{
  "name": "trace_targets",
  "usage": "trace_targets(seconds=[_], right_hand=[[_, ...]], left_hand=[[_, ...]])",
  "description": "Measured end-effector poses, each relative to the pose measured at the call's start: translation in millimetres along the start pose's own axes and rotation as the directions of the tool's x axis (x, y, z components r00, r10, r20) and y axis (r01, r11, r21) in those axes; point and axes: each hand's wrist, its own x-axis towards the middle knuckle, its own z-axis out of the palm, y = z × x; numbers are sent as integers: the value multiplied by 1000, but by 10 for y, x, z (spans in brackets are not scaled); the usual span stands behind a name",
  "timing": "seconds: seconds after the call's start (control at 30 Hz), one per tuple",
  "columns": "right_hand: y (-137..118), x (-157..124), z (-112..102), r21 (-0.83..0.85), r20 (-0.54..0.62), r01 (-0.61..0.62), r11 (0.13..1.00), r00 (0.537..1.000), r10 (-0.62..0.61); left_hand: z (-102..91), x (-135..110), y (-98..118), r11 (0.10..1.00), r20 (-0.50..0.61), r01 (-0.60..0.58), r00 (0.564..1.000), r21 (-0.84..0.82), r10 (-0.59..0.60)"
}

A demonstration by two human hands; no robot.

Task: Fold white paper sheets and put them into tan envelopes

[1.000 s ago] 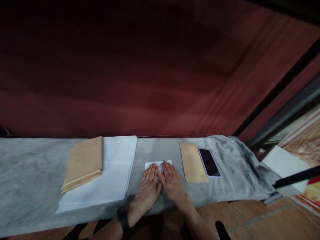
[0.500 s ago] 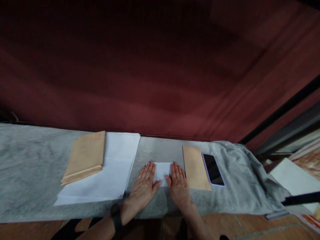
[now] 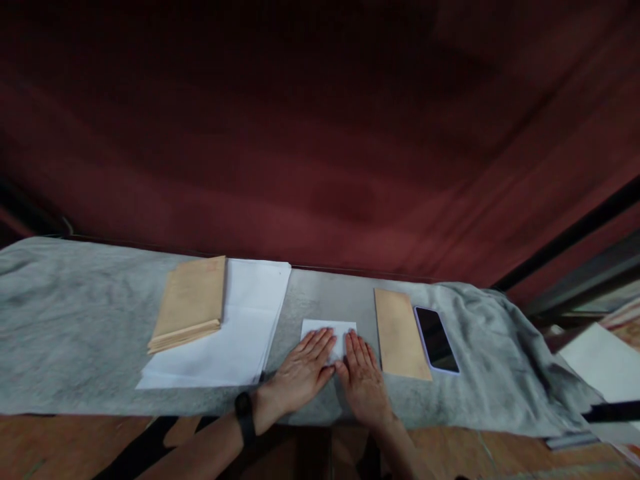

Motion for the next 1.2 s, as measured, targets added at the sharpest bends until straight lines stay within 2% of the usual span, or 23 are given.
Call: trace_targets(seconds=[0.17,0.33,0.4,0.5,0.6,0.83,1.07,1.2], right_hand=[[35,-53,-24,-24,-30,-3,1000,1000,2],[47,-76,-41,-38,-27,12,999,1000,-13],[53,-80,-36,-44,-24,20,999,999,-21],[59,-83,-28,-54,-9,25,998,1000,-25],[68,-86,-27,-56,10,16,998,1000,-16],[94,-79,-64,-20,66,-3,1000,998,4],[137,27,-132,89,136,-65,994,989,52],[141,108,-142,127,170,-34,991,985,12]], left_hand=[[17,-54,-29,996,-14,92,996,19,-92],[-40,-70,-13,993,-12,119,993,20,-119],[-100,-63,0,998,28,69,997,11,-69],[-196,-51,16,996,116,-69,990,-54,75],[-250,-46,14,985,157,-128,977,-116,146],[-251,-54,4,980,174,-135,972,-150,160],[-254,-55,20,975,159,-119,976,-188,150],[-247,-48,13,975,140,-122,979,-188,149]])
